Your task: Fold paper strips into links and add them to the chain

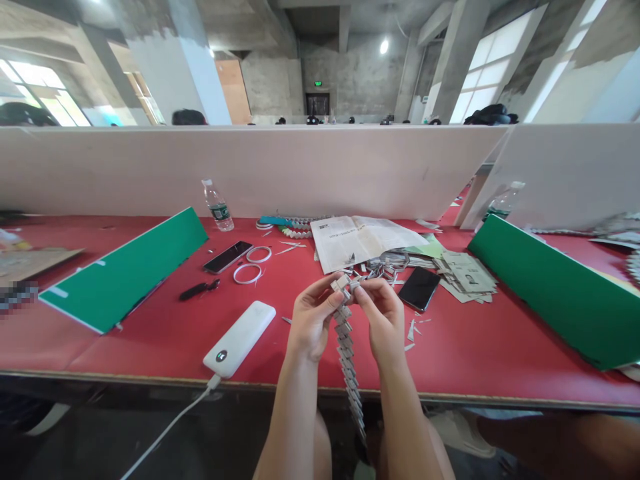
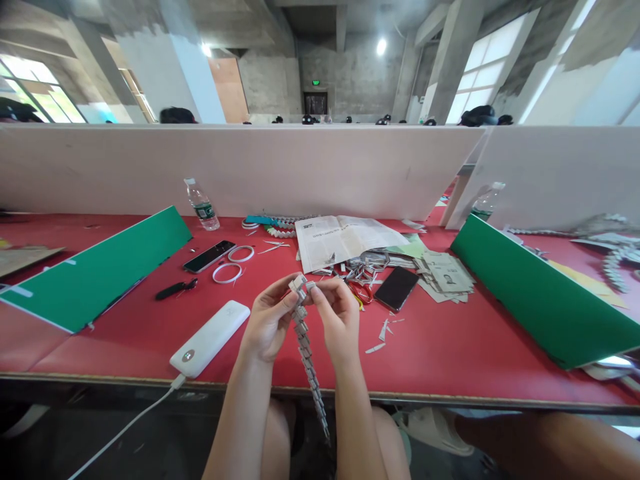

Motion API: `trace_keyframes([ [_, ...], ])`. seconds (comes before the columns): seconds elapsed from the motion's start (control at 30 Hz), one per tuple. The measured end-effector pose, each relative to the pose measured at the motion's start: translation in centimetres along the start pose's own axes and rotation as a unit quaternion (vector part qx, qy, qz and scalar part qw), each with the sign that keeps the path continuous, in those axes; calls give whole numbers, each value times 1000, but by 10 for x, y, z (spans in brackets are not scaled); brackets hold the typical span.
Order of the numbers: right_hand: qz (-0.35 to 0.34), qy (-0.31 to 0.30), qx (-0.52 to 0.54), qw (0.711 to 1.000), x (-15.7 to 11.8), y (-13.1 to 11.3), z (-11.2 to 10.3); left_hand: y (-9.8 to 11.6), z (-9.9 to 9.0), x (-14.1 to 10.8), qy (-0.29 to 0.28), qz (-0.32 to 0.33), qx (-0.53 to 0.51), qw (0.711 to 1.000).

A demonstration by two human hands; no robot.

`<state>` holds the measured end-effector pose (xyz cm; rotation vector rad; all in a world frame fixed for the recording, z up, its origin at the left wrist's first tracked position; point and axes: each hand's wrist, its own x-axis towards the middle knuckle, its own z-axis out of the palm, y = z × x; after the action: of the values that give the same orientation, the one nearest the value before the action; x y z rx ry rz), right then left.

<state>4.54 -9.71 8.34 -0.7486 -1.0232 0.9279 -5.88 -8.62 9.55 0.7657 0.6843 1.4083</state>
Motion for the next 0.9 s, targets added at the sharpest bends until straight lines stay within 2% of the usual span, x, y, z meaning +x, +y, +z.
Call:
trace_keyframes([
  [0.23,5,27,-41,999,-1,-1,2,-2,2,0,6,13,22,1000],
  [0.47,-39,61,-129,989,-4,2,4,-8,5,-1,32,52,69,996],
  [0.73,-50,41,-174,983,-3,3,0,-9,6,2,53,5,23,998],
  [0.9,-63,30,-215,974,-4,0,-3,-6,3,1,28,-14,47,998],
])
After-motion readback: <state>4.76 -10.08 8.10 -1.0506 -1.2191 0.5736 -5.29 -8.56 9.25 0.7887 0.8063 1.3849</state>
